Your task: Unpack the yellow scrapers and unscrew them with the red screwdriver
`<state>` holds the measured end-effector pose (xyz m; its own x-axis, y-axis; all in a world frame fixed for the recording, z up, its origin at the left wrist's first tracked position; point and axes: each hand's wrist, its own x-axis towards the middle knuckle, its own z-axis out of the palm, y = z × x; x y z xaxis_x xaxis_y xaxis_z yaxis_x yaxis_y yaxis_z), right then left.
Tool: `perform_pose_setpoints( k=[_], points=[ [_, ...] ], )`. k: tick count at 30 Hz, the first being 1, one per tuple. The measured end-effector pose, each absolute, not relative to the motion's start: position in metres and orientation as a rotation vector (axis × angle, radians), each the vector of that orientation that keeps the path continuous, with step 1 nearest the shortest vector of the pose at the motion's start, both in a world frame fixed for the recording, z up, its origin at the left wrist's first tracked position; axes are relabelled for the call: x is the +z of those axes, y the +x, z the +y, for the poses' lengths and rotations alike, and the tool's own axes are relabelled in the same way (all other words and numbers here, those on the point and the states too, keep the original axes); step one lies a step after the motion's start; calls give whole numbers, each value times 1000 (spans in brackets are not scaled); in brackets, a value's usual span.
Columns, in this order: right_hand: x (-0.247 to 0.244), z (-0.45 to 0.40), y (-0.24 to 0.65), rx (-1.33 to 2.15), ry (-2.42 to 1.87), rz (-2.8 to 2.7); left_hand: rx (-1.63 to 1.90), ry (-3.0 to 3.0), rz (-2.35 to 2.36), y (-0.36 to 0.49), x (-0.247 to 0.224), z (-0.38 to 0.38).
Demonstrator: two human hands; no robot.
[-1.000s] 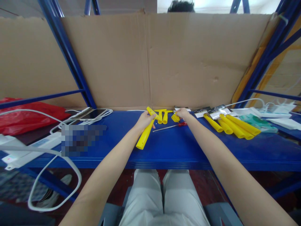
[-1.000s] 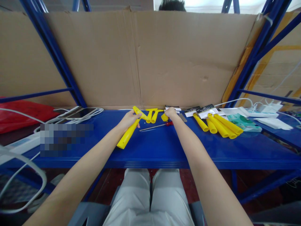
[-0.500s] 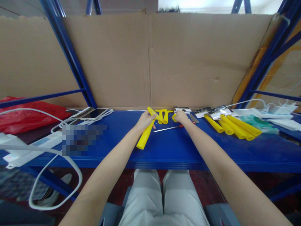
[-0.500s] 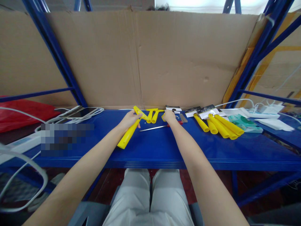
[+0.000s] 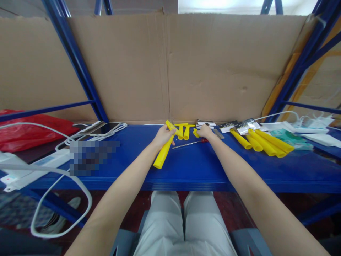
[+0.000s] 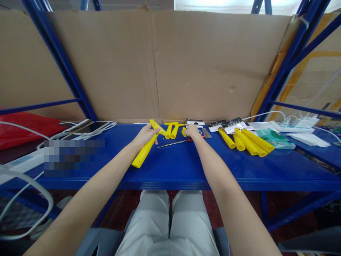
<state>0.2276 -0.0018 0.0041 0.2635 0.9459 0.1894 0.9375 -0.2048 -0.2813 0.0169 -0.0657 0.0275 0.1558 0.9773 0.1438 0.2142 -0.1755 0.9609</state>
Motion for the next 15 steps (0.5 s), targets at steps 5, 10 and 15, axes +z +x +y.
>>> perform_pose_setpoints(
  k=[5, 10, 15],
  points=[
    [4, -10, 223, 59, -2218, -1764, 1119, 1569, 1172, 16, 26, -64],
    [3, -15, 216, 39, -2152, -1868, 1127, 1570, 1179, 16, 25, -64],
    [0, -13, 211, 13, -2096, -1896, 1141, 1573, 1203, 16, 25, -65]
  ],
)
